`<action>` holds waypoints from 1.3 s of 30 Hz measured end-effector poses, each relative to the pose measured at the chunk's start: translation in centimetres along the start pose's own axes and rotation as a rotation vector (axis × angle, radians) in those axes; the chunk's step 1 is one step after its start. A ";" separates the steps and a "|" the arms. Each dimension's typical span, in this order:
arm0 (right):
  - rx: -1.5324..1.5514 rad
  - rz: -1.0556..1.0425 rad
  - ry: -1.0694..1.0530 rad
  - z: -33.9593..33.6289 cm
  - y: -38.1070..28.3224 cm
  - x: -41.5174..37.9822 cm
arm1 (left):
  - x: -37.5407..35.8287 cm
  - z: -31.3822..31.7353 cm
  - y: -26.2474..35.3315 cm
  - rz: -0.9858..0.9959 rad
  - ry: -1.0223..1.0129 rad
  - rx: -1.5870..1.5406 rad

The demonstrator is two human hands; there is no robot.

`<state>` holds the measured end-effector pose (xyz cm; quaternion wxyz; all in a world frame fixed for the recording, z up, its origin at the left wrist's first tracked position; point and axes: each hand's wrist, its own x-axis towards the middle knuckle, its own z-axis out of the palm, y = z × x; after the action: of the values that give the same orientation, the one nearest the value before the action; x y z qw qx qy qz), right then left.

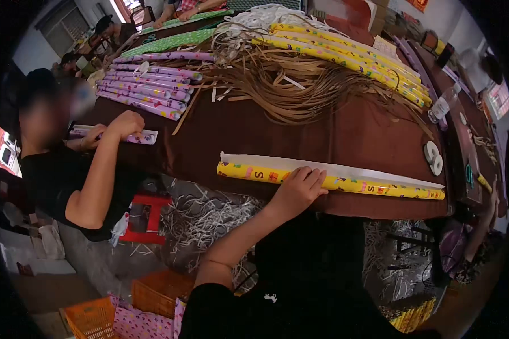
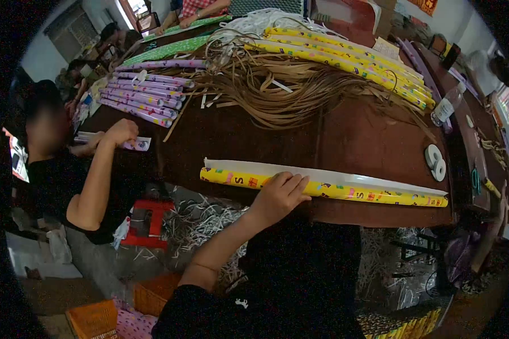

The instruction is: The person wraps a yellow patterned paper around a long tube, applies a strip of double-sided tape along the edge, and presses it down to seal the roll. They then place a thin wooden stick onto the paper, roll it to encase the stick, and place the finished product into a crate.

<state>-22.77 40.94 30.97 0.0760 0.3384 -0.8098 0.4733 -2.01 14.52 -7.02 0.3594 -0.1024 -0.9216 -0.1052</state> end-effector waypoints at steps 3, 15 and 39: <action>0.250 0.253 -0.108 3.5 0.9 -2.4 | 0.3 -1.0 -0.2 -0.031 -0.119 -0.179; 0.611 0.736 -0.978 25.9 11.5 -17.8 | 0.8 -1.5 -0.6 -0.133 -0.285 -0.319; 0.340 0.021 -0.818 27.5 12.3 -10.5 | 0.8 -0.7 0.2 -0.265 -0.178 -0.269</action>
<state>-16.95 27.37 2.66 -0.3125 0.4971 -0.6872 0.4279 -2.13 14.62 -5.95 0.2425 -0.0361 -0.9328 -0.2641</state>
